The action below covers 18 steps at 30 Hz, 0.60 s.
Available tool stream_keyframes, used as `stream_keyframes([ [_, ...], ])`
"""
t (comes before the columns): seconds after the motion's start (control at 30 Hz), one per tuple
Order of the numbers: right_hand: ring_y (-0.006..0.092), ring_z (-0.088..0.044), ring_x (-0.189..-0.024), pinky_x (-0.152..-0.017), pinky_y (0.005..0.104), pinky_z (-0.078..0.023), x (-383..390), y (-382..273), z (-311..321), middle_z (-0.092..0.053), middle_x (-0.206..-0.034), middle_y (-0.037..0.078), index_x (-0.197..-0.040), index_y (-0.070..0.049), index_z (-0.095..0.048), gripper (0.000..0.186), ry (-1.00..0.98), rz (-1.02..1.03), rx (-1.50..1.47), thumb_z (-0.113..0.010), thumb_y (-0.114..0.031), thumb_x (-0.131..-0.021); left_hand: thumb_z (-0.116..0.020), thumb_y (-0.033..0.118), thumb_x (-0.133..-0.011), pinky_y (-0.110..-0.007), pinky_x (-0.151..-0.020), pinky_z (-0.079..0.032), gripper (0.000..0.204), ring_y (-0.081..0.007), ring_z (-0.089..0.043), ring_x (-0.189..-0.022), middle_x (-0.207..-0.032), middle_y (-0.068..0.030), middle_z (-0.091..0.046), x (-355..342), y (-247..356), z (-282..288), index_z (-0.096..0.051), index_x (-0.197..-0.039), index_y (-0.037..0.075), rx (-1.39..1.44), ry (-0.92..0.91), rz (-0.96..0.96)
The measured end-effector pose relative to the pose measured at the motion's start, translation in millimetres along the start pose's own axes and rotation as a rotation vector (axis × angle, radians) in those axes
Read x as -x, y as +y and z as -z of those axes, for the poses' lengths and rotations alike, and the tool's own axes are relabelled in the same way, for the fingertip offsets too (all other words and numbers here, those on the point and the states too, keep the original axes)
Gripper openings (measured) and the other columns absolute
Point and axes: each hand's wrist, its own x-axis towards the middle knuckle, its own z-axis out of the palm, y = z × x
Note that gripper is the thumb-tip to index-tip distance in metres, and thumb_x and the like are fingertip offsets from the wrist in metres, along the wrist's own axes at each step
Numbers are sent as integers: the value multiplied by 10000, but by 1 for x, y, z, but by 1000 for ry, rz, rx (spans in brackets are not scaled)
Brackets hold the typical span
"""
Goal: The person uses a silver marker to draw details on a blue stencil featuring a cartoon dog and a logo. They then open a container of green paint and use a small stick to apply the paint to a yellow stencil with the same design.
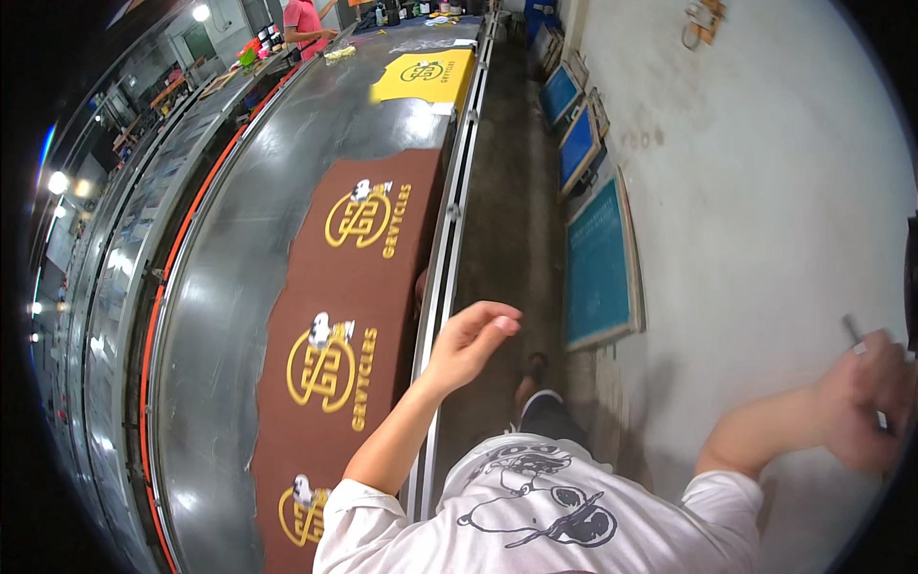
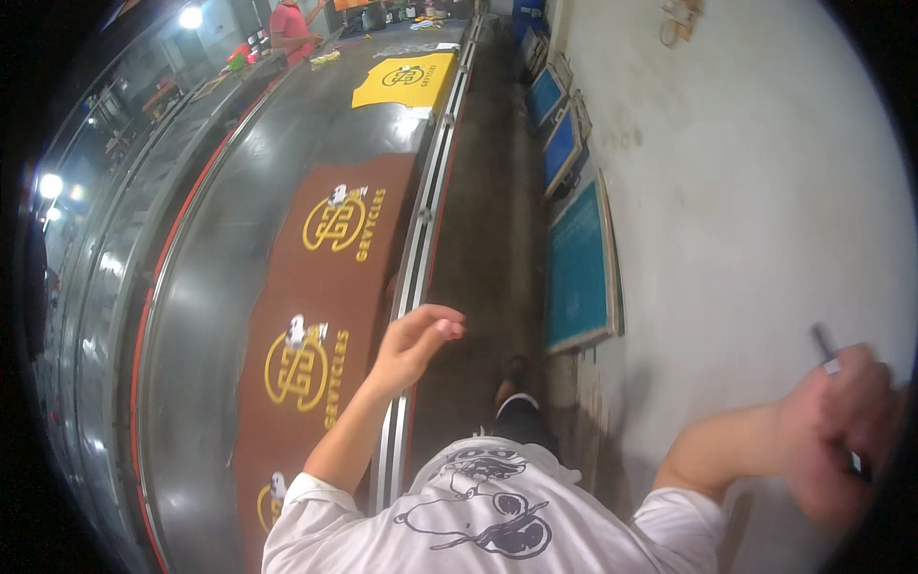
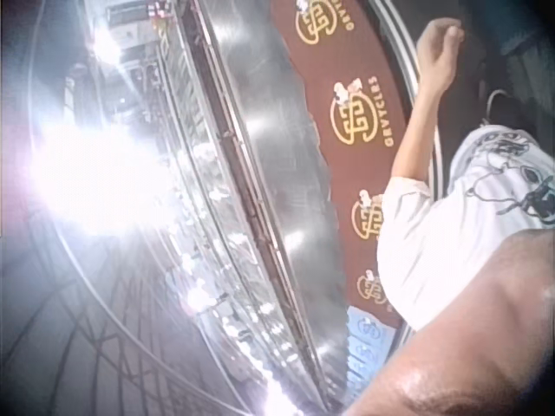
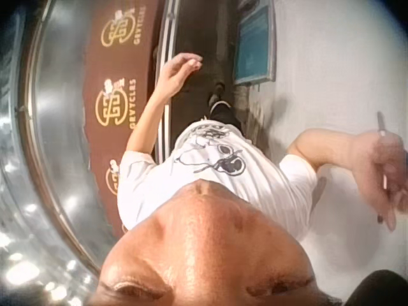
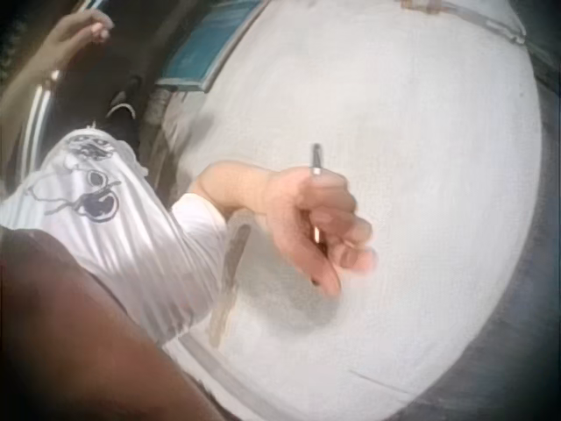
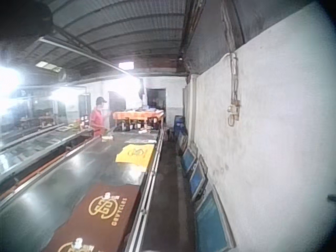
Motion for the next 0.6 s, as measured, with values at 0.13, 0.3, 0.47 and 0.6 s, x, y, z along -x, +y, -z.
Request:
stream_keyframes([
  [0.13,235,-497,-628,-580,367,-419,99,187,20,-584,-747,144,-722,-42,-590,689,329,-385,262,-329,-584,-1055,-613,215,-1057,-267,-857,-535,262,-94,-644,-961,-1025,-39,-701,-157,-45,-2,-678,-1157,-17,-6,-115,-10],
  [0.3,76,-475,-561,-535,266,-401,208,418,-4,-525,-638,1,-915,-33,-657,508,-20,-1354,73,-401,-436,-1089,-658,217,-1032,-280,-902,-532,300,-118,-641,-1014,-1080,-53,-690,-281,-105,23,-657,-1225,-14,127,64,211],
  [0.47,53,-584,-600,-520,218,-437,190,595,-68,-641,-689,-4,-940,-42,-700,203,-520,-1518,-195,-718,-239,-987,-692,181,-1000,-312,-938,-536,362,-184,-671,-1058,-1140,-109,-683,-409,-93,51,-647,-1308,-4,-129,144,164],
  [0.6,54,-576,-644,-571,223,-441,181,756,-75,-644,-720,3,-981,-18,-722,218,-659,-1376,-343,-702,-234,-999,-702,159,-993,-266,-857,-537,289,-118,-671,-934,-1007,-53,-720,-539,-135,104,-701,-1216,-23,52,160,340],
])
